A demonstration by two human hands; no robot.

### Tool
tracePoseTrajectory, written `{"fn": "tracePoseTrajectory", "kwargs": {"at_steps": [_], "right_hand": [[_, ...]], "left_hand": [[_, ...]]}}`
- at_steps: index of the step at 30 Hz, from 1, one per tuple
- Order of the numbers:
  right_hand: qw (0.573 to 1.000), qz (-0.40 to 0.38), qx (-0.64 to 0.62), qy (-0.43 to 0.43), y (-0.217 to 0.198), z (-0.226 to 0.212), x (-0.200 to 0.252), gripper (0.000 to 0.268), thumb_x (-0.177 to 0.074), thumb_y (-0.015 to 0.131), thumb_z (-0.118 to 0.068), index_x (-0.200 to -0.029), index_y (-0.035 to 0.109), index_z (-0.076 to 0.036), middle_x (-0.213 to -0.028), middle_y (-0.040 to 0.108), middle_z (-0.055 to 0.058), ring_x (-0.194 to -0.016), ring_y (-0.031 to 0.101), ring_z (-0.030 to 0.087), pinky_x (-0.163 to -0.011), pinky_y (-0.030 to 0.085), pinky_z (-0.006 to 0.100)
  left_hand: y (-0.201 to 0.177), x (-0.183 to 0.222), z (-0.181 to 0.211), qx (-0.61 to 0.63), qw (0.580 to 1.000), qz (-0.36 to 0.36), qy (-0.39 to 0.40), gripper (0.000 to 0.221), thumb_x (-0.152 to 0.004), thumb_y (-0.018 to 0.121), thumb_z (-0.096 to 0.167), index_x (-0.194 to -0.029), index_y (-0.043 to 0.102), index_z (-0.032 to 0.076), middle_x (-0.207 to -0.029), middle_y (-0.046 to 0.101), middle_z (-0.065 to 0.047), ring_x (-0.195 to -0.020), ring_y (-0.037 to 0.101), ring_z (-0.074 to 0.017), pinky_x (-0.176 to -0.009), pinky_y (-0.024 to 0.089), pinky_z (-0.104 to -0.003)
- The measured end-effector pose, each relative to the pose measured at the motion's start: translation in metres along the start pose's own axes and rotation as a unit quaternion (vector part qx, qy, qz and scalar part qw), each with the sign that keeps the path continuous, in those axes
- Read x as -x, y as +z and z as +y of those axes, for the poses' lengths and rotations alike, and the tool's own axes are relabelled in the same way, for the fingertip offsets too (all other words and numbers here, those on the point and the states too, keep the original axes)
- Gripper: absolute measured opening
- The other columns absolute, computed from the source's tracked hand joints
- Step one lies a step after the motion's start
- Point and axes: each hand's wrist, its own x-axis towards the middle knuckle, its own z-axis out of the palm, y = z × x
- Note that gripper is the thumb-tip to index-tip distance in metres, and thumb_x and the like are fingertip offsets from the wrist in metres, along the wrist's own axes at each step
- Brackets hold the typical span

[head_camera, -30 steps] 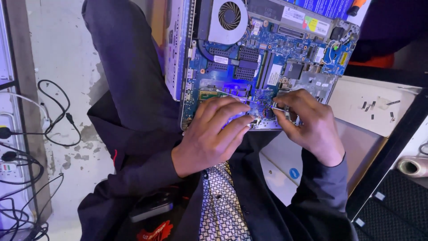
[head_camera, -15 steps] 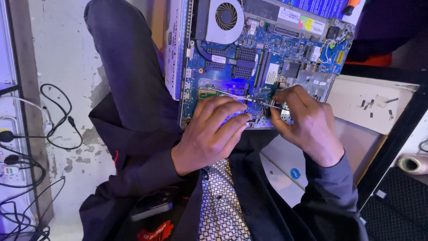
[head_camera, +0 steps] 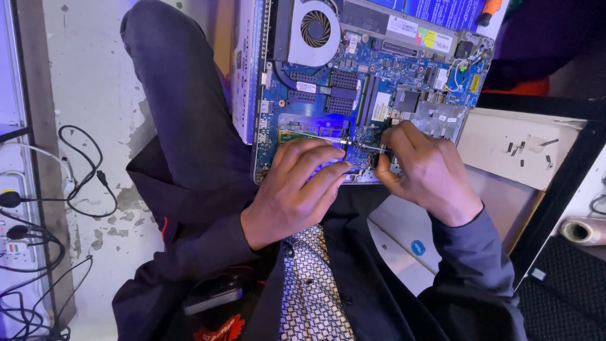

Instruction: Disassembling a laptop to access internal components, including removing screws and disconnecting cables.

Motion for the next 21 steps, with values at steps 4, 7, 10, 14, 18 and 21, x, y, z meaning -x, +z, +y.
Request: {"fn": "tracePoseTrajectory", "kwargs": {"at_steps": [4, 7, 10, 14, 18, 21], "right_hand": [[1.0, -0.002, 0.002, -0.005, 0.002, 0.002, 0.0, 0.014, -0.092, 0.07, -0.015, -0.096, 0.064, -0.003, -0.085, 0.064, 0.012, -0.064, 0.07, 0.035, -0.053, 0.055, 0.044], [1.0, -0.004, 0.002, -0.002, 0.003, 0.002, 0.001, 0.013, -0.091, 0.069, -0.017, -0.096, 0.065, -0.005, -0.084, 0.064, 0.01, -0.061, 0.069, 0.033, -0.053, 0.054, 0.042], [1.0, -0.003, -0.003, -0.003, 0.001, 0.002, 0.0, 0.014, -0.09, 0.069, -0.015, -0.096, 0.065, -0.004, -0.083, 0.064, 0.011, -0.06, 0.068, 0.034, -0.052, 0.054, 0.042], [1.0, -0.012, -0.017, -0.002, 0.0, 0.002, -0.001, 0.012, -0.09, 0.069, -0.013, -0.095, 0.066, -0.003, -0.083, 0.065, 0.012, -0.058, 0.068, 0.032, -0.052, 0.054, 0.041], [0.999, -0.01, -0.033, 0.005, -0.001, 0.002, 0.002, 0.013, -0.092, 0.07, -0.012, -0.099, 0.065, -0.003, -0.083, 0.065, 0.012, -0.062, 0.069, 0.036, -0.052, 0.054, 0.044], [0.999, -0.013, -0.043, 0.011, -0.012, -0.002, 0.002, 0.013, -0.097, 0.07, -0.014, -0.098, 0.065, -0.002, -0.087, 0.066, 0.014, -0.068, 0.071, 0.039, -0.055, 0.055, 0.046]], "left_hand": [[0.0, 0.0, 0.0, 0.003, 1.0, 0.002, -0.003, 0.014, -0.101, 0.064, 0.011, -0.108, 0.072, 0.003, -0.113, 0.067, -0.014, -0.109, 0.067, -0.0367, -0.093, 0.053, -0.048], [0.0, -0.001, 0.001, 0.009, 1.0, -0.001, -0.01, 0.013, -0.101, 0.063, 0.01, -0.108, 0.072, 0.003, -0.112, 0.067, -0.014, -0.109, 0.066, -0.036, -0.093, 0.053, -0.048], [0.0, -0.002, 0.002, 0.007, 1.0, 0.006, -0.009, 0.013, -0.1, 0.064, 0.009, -0.109, 0.073, 0.003, -0.112, 0.067, -0.014, -0.109, 0.067, -0.0372, -0.092, 0.053, -0.048], [0.0, -0.002, 0.002, 0.006, 1.0, 0.005, -0.011, 0.012, -0.1, 0.066, 0.008, -0.108, 0.072, 0.003, -0.111, 0.067, -0.014, -0.109, 0.067, -0.0376, -0.092, 0.054, -0.048], [-0.001, -0.002, 0.002, 0.013, 1.0, 0.006, -0.015, 0.012, -0.1, 0.065, 0.007, -0.107, 0.072, 0.003, -0.11, 0.067, -0.014, -0.108, 0.067, -0.0382, -0.09, 0.054, -0.048], [-0.003, -0.004, 0.002, 0.013, 1.0, -0.002, -0.018, 0.011, -0.1, 0.065, 0.007, -0.107, 0.072, 0.003, -0.11, 0.067, -0.014, -0.108, 0.067, -0.0373, -0.09, 0.055, -0.048]]}}
